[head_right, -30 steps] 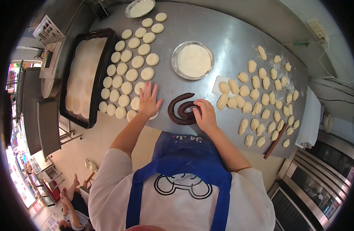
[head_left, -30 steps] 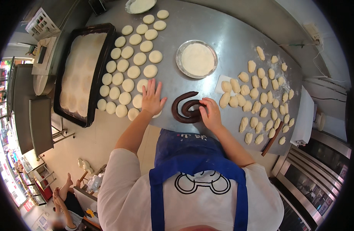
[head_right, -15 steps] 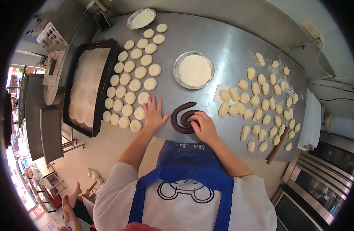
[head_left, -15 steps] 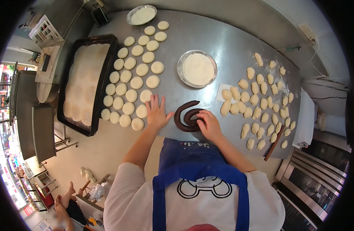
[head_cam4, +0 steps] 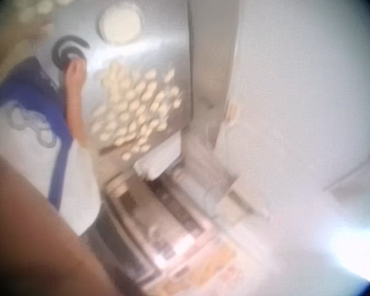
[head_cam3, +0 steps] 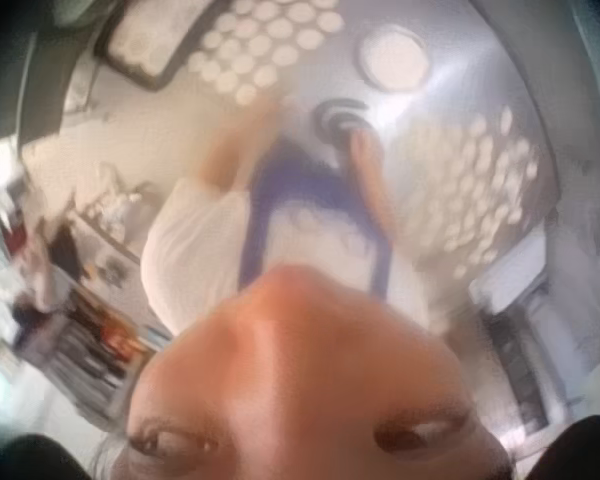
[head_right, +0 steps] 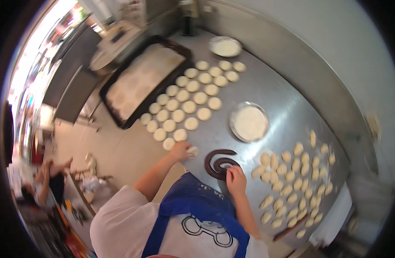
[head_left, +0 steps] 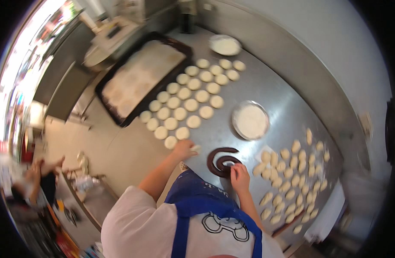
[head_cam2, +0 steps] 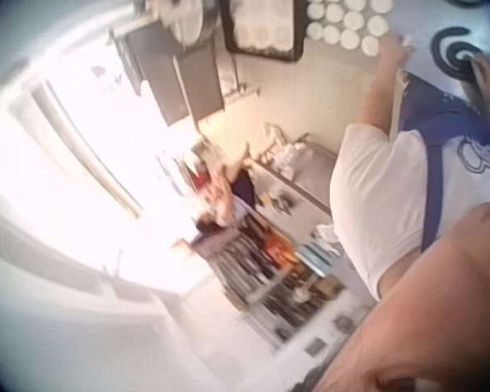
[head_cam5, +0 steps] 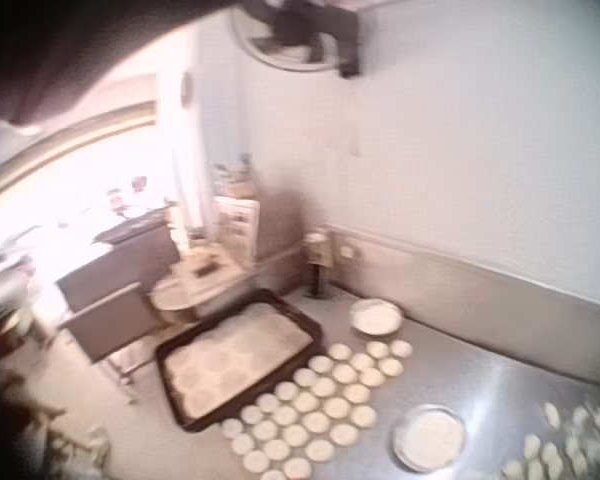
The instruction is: The person shapes dough pieces into round and elongated forms, dips them into flour, and places some onto a long brown strip of dough.
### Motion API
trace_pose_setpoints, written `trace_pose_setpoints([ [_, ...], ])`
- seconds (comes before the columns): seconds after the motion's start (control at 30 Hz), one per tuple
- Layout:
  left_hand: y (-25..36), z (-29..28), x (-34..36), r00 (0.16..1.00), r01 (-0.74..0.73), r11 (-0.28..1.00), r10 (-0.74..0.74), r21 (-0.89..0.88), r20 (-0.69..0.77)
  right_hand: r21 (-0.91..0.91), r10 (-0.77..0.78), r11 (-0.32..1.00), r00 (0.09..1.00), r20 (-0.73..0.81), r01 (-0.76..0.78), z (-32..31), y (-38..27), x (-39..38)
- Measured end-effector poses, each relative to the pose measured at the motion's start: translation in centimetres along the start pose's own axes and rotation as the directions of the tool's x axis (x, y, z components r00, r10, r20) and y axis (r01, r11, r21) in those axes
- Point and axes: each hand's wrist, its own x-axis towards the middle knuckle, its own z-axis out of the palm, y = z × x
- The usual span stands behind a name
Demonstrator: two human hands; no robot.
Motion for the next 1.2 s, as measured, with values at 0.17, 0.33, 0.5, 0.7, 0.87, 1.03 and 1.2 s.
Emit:
trace_pose_setpoints([
  [0.17, -0.1, 1.6, 3.4, 0.960, 0.013, 0.998, -0.031, 0.066, 0.278, 0.041, -0.001, 0.999, 0.998, 0.059, -0.001, 0.6, -1.3, -0.7],
  [0.33, 3.0, 4.7, 0.9, 0.897, -0.104, 0.992, 0.127, 0.077, -0.422, -0.010, -0.044, 0.999, 0.997, 0.068, 0.045, 0.4, -0.4, -0.9],
  [0.5, 5.0, 1.8, 0.9, 0.981, -0.053, 0.975, 0.092, 0.215, -0.174, -0.030, -0.059, 0.998, 0.996, 0.068, 0.062, -0.2, -0.4, -1.2],
  [0.7, 4.4, 3.9, 2.4, 0.863, -0.045, 0.982, 0.132, 0.186, -0.488, -0.029, -0.043, 0.998, 0.992, 0.122, 0.047, -0.8, -0.8, -0.1],
  [0.87, 1.6, 4.8, 1.3, 0.910, -0.249, 0.958, 0.281, 0.139, -0.306, -0.197, -0.068, 0.979, 0.992, -0.107, 0.046, -3.1, 1.5, 0.1],
  [1.03, 1.5, 0.7, -0.5, 0.995, 0.096, 0.990, -0.094, -0.100, 0.027, -0.248, 0.115, 0.952, 0.959, -0.258, -0.180, -6.1, 6.2, -1.2],
  [1.2, 2.0, -2.1, 5.7, 0.979, 0.030, 0.992, -0.004, -0.124, 0.203, -0.232, 0.140, 0.945, 0.928, -0.346, -0.230, -7.0, 7.7, 0.4],
])
